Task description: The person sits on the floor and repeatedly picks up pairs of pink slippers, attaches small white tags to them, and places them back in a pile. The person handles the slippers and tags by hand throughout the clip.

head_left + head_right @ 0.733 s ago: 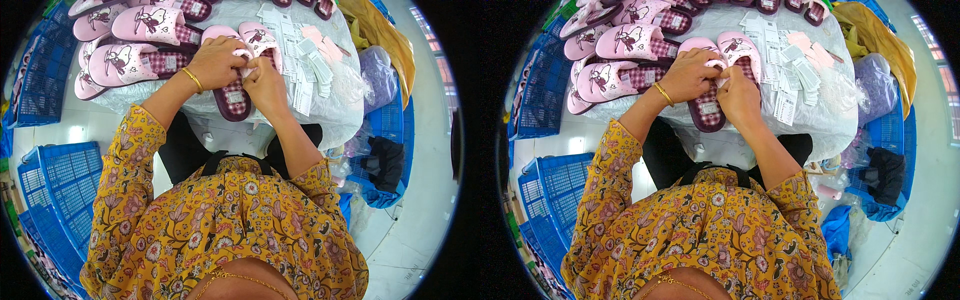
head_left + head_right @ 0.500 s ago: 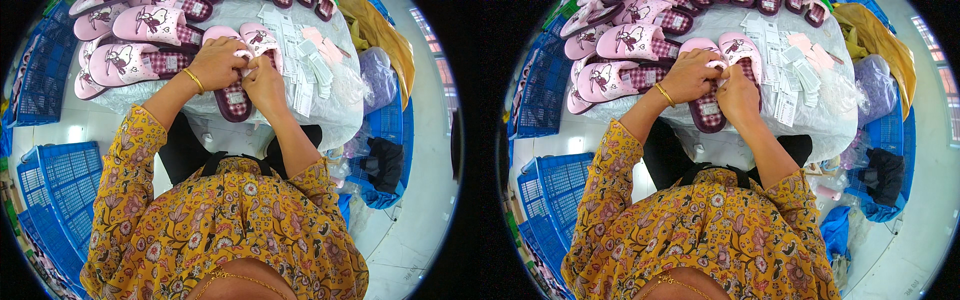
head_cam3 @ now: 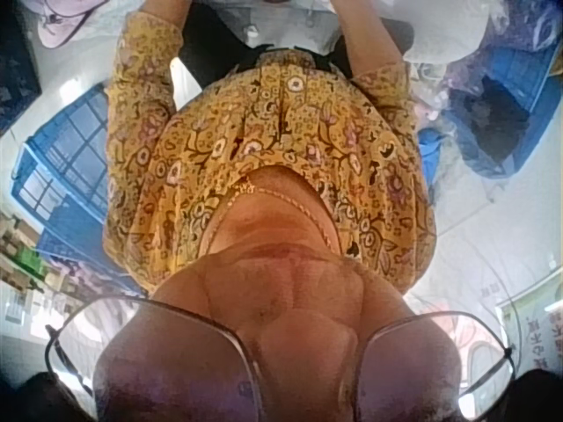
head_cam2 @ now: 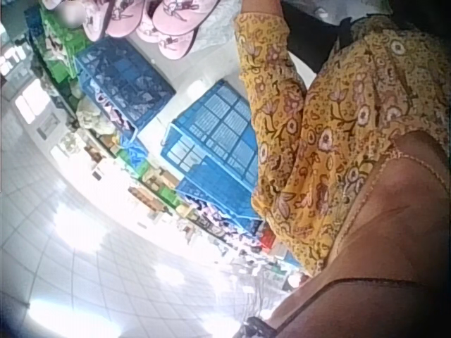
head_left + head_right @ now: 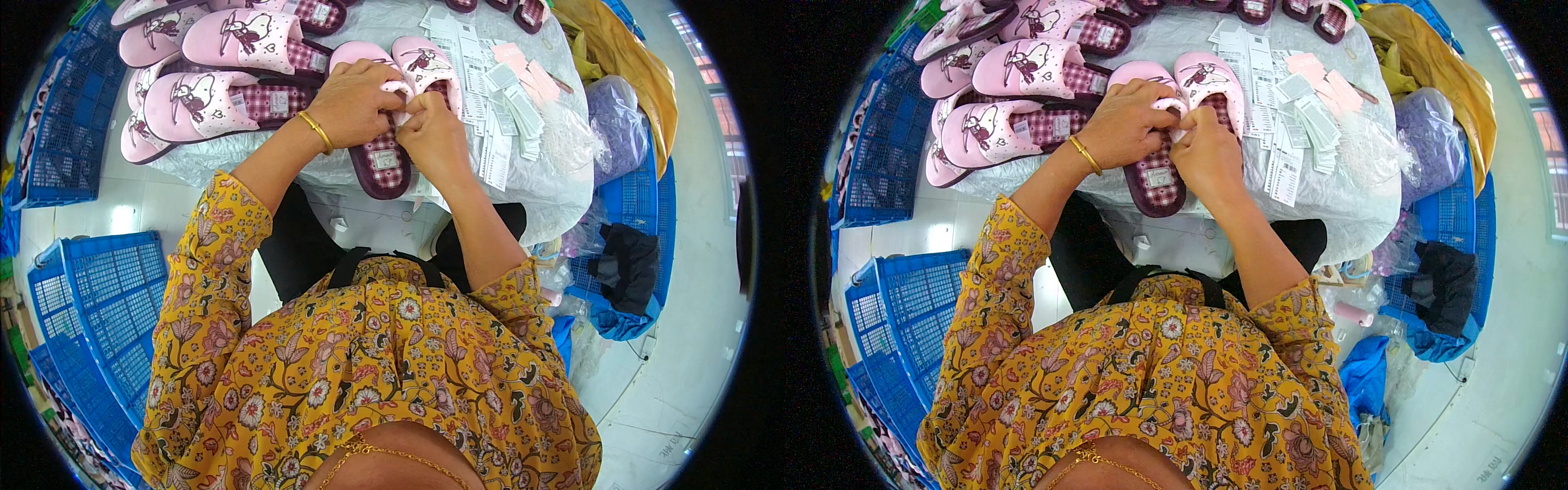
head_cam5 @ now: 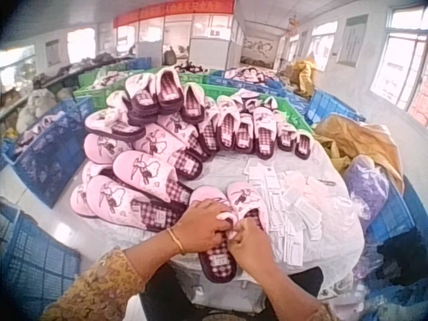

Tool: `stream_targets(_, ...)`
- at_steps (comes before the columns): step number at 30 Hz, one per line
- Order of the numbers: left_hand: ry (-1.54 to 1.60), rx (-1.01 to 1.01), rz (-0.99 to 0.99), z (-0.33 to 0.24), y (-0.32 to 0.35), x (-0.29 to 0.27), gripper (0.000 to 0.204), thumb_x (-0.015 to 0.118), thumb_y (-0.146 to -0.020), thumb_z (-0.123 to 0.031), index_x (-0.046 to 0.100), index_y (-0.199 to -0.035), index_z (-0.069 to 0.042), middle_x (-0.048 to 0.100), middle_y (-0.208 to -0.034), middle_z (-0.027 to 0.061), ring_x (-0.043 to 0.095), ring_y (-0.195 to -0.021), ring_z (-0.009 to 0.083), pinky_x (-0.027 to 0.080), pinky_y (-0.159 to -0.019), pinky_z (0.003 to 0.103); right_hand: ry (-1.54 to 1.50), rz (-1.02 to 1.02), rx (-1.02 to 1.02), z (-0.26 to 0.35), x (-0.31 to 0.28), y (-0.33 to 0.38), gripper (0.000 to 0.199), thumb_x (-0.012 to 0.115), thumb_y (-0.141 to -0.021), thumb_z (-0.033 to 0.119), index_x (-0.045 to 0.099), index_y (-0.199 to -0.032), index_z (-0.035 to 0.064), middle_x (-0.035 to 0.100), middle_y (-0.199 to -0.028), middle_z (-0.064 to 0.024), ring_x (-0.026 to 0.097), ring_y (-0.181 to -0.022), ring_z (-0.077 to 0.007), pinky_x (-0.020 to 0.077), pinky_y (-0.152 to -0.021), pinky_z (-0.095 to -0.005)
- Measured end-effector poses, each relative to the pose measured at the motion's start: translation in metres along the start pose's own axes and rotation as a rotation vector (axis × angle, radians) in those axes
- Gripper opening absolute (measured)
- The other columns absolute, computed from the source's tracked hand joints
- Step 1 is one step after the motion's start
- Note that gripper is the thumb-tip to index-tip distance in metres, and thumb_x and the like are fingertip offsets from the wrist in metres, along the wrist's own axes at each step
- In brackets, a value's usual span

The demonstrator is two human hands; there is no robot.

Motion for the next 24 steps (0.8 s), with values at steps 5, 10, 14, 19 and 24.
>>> stream_targets(5, -0.014, 0.017, -0.012, 0.000, 0.000, 0.001, 0.027, 0.061, -0.073, -0.015, 0.073, -0.097, -0.017, 0.057, -0.127, 0.0045, 0.050, -0.117, 0.0279, 0.037, -0.099, 0.041, 0.006, -0.017, 0.028, 0.000, 0.007, 0.000, 0.020, 0.066, -0.077, 0.003, 0.057, -0.095, 0.0034, 0.069, -0.076, -0.0131, 0.068, -0.072, -0.0295, 0.0518, -0.066, -0.0380)
stream_targets(10, 0.005, 0.002, -0.012, -0.001, 0.000, -0.002, 0.023, 0.062, -0.073, -0.014, 0.073, -0.094, -0.015, 0.057, -0.126, 0.0030, 0.051, -0.115, 0.0272, 0.038, -0.097, 0.042, -0.051, -0.112, -0.034, 0.002, 0.006, 0.003, 0.020, 0.067, -0.076, 0.003, 0.057, -0.094, 0.0037, 0.069, -0.076, -0.0133, 0.068, -0.071, -0.0301, 0.0520, -0.065, -0.0389)
stream_targets(14, -0.040, -0.040, 0.053, -0.003, -0.007, 0.000, 0.017, 0.063, -0.075, -0.012, 0.072, -0.090, -0.012, 0.058, -0.125, 0.0032, 0.052, -0.115, 0.0271, 0.039, -0.095, 0.042, -0.085, -0.084, -0.029, 0.000, 0.006, 0.005, 0.022, 0.067, -0.076, 0.003, 0.056, -0.095, 0.0067, 0.069, -0.078, -0.0111, 0.068, -0.073, -0.0310, 0.0510, -0.064, -0.0421)
stream_targets(19, -0.125, 0.073, 0.084, -0.006, -0.016, 0.006, 0.015, 0.063, -0.076, -0.010, 0.069, -0.089, -0.006, 0.059, -0.119, 0.0080, 0.053, -0.113, 0.0303, 0.043, -0.092, 0.042, -0.099, -0.054, 0.002, -0.003, 0.006, 0.006, 0.026, 0.069, -0.074, 0.004, 0.056, -0.095, 0.0077, 0.069, -0.079, -0.0097, 0.067, -0.076, -0.0314, 0.0503, -0.065, -0.0436)
stream_targets(24, -0.184, 0.187, 0.232, -0.012, -0.027, 0.011, 0.017, 0.062, -0.076, -0.006, 0.067, -0.092, -0.002, 0.059, -0.115, 0.0111, 0.055, -0.109, 0.0317, 0.047, -0.091, 0.040, -0.131, -0.039, -0.040, -0.004, 0.007, 0.005, 0.028, 0.071, -0.073, 0.005, 0.055, -0.096, 0.0065, 0.070, -0.081, -0.0113, 0.067, -0.077, -0.0327, 0.0507, -0.068, -0.0440)
Point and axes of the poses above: each hand's wrist, its own y-axis away from the middle knuckle, its own x-axis out of the palm, z = x × y, the point moved 7 cm from there along -y, towards the middle knuckle
